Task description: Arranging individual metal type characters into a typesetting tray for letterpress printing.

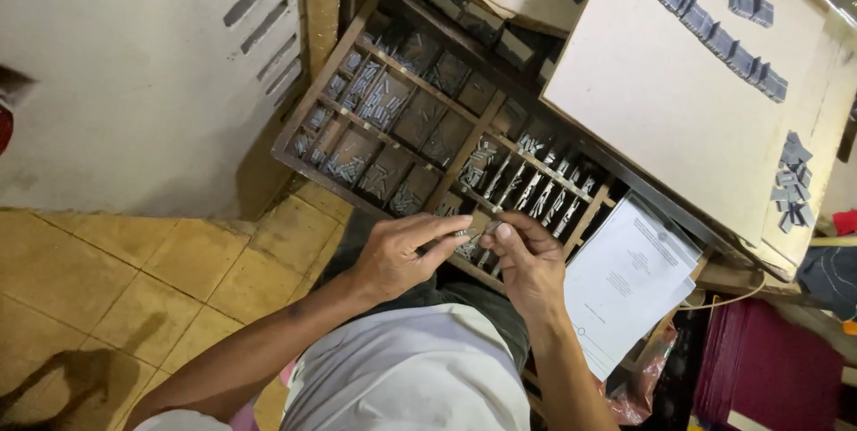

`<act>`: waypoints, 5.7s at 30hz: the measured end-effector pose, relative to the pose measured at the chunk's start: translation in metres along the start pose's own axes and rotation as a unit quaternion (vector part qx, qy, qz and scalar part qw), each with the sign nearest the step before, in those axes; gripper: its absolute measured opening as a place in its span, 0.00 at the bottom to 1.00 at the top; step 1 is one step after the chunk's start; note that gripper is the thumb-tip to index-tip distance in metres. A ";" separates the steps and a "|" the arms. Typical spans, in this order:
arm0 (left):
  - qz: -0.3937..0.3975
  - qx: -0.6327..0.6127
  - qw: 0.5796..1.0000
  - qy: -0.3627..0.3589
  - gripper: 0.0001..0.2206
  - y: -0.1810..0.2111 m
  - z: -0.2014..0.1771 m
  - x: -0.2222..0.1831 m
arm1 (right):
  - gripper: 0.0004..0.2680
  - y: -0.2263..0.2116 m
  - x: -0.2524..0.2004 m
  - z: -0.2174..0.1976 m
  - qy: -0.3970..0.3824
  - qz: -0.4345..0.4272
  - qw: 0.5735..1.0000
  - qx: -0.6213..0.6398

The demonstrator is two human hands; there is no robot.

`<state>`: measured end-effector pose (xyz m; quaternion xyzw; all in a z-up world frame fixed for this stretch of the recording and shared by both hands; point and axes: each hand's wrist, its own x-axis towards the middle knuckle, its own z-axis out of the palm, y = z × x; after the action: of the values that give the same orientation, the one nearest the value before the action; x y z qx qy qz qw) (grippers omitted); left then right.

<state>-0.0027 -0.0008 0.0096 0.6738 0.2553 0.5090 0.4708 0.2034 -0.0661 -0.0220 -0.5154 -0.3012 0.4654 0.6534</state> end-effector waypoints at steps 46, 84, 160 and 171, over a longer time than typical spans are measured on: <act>-0.046 0.054 0.994 0.079 0.07 -0.011 -0.054 0.009 | 0.14 0.092 0.168 0.130 -0.205 -0.047 0.489 -0.847; 0.033 0.031 0.999 0.021 0.11 0.003 -0.023 0.004 | 0.05 0.003 0.023 0.023 0.018 -0.034 0.999 -0.025; -0.123 0.073 0.985 -0.095 0.09 -0.010 0.012 -0.006 | 0.11 0.056 0.078 -0.138 0.097 -0.091 0.662 -0.738; -0.095 0.038 0.993 -0.050 0.10 0.001 0.012 0.003 | 0.05 0.075 0.097 -0.158 0.140 -0.065 0.717 -0.680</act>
<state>0.0094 -0.0031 0.0115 0.6887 0.3138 0.4173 0.5032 0.3562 -0.0367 -0.1476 -0.8593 -0.4746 0.0142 0.1901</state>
